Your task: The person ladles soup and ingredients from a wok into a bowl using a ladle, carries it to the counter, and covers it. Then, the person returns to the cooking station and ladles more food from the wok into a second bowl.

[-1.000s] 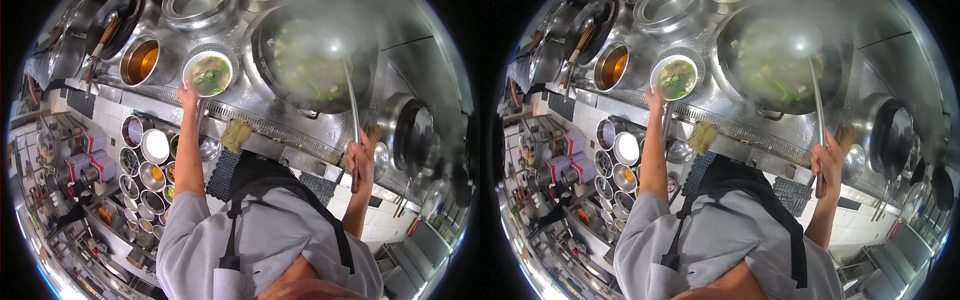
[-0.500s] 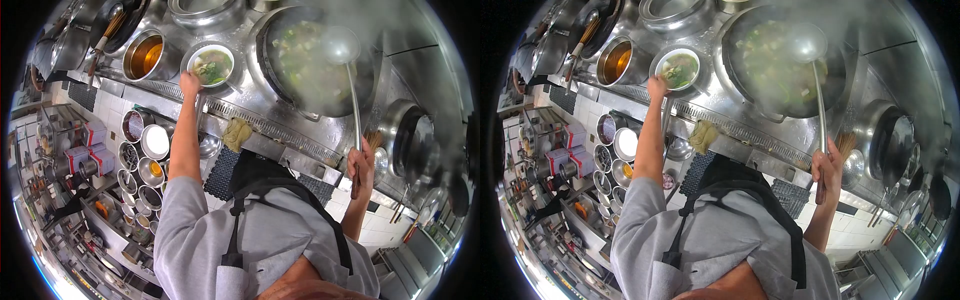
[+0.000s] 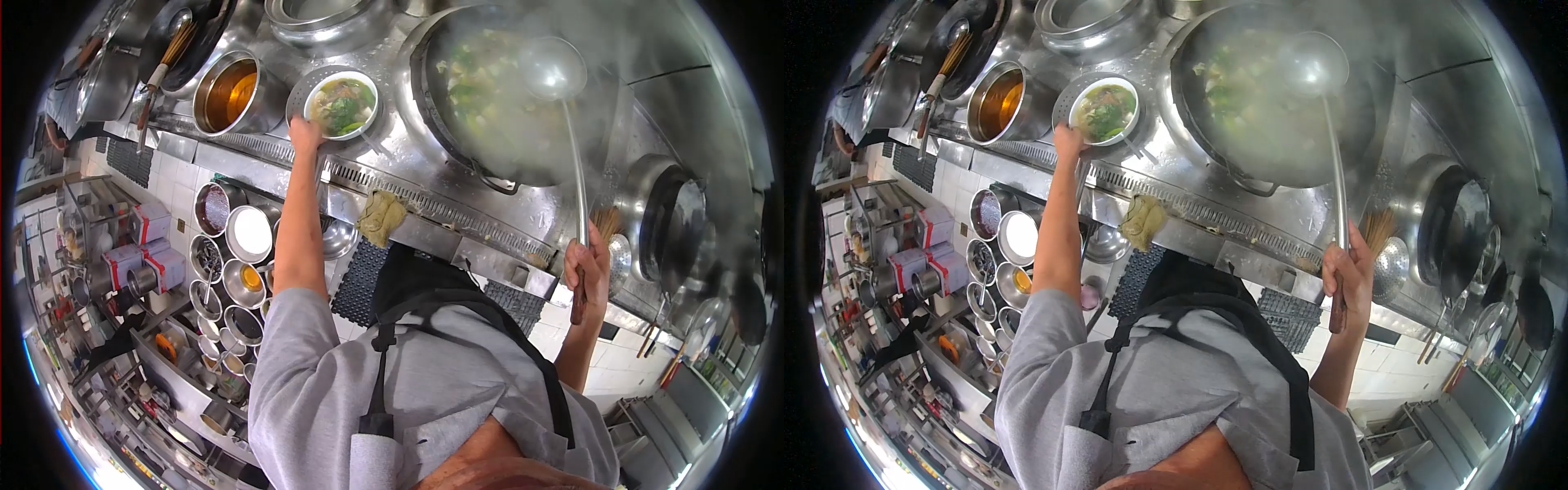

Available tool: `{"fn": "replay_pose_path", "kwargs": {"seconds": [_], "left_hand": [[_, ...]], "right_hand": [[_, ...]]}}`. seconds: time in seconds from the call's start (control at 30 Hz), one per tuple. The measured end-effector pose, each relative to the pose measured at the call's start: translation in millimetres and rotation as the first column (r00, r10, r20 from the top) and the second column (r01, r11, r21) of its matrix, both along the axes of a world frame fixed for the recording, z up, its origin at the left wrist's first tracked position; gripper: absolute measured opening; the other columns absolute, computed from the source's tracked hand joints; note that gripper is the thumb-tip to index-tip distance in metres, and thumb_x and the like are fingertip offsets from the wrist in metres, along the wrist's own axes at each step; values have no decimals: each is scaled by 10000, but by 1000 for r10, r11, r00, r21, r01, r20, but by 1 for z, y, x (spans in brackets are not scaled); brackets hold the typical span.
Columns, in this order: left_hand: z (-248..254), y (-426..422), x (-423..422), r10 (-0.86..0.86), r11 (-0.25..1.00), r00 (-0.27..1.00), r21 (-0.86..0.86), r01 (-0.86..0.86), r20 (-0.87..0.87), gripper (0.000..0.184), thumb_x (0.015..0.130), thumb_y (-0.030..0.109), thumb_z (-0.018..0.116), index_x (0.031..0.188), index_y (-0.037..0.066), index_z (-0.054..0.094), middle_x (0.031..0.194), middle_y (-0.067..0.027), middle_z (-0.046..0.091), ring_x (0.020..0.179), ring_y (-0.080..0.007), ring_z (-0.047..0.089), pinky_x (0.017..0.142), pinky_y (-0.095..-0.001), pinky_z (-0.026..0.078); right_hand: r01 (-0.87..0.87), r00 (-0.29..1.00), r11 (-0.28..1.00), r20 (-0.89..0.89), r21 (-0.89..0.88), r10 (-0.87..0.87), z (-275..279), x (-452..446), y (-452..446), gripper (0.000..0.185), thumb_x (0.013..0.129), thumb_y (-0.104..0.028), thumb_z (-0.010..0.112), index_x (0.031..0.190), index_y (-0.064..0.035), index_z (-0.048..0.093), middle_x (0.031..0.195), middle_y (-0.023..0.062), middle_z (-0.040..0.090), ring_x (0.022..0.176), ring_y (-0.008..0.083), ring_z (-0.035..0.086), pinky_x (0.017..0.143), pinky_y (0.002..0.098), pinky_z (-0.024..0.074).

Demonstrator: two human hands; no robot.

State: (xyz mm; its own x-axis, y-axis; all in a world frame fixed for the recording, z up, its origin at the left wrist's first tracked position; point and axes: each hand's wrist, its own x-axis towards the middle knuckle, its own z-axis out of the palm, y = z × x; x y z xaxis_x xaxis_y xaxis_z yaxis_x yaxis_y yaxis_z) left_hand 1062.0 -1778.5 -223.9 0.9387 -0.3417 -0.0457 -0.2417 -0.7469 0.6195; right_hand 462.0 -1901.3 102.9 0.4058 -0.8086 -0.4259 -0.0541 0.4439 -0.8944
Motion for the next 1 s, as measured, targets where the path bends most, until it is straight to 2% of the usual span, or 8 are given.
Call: {"fn": "replay_pose_path", "kwargs": {"seconds": [0.17,0.33,0.43,0.53,0.63,0.7,0.8,1.0], "left_hand": [[-5,14,0,-25,999,994,-51,19,-105,296,801,156,619,961,-67,731,939,-341,716,941,-505,711,851,-537,563],[44,14,-29,16,999,978,-42,-25,-208,325,811,192,670,926,-110,711,847,-345,710,782,-421,752,753,-492,591],[113,23,-74,33,993,971,-104,-60,-239,359,869,216,683,953,-133,672,810,-341,704,677,-370,747,651,-454,615],[80,34,-87,-174,849,680,-458,-262,-712,418,943,242,664,1088,-143,594,849,-337,704,657,-364,738,591,-429,631],[34,30,-74,-242,784,419,-431,-447,-875,545,1037,243,594,1389,-107,369,1051,-364,670,881,-442,732,727,-469,652],[3,26,-57,-271,758,391,-445,-476,-880,566,1049,229,569,1442,-91,320,1212,-408,586,1000,-471,702,843,-520,643],[3,15,-45,-261,778,463,-469,-419,-847,441,1023,132,566,1396,-65,437,1299,-304,569,1070,-430,658,860,-525,642],[-11,7,-3,-263,837,416,-420,-350,-871,403,975,15,554,1365,-61,492,1284,-204,580,1028,-356,638,763,-433,626]], "right_hand": [[1,1000,1000,-1,-5,-1,-7,-1,1,620,959,-68,586,1516,90,362,676,16,517,437,45,432,384,203,358],[-16,1000,1000,-10,-1,16,-7,3,2,642,958,-67,588,1529,94,344,670,8,509,438,48,431,389,204,354],[-8,1000,1000,-18,-16,8,-9,2,5,667,949,-56,589,1546,93,330,664,-2,502,439,51,429,396,204,345],[33,995,998,-93,-47,-37,-13,-1,10,695,934,-53,601,1565,68,336,633,-7,506,438,65,441,402,219,335],[-38,977,996,-212,-75,21,-17,-13,5,688,937,-63,607,1572,29,359,596,6,521,440,76,464,398,245,344],[16,984,998,-179,-66,-28,-16,-17,10,670,949,-71,612,1572,8,377,598,8,525,443,77,469,403,251,352],[93,994,995,-55,-47,-95,-3,-27,21,646,970,-74,620,1569,-2,389,635,6,529,451,75,471,410,249,360],[282,958,952,-28,-122,-287,-18,-77,57,498,986,-46,604,1466,18,490,682,0,549,460,62,481,405,240,355]]}}
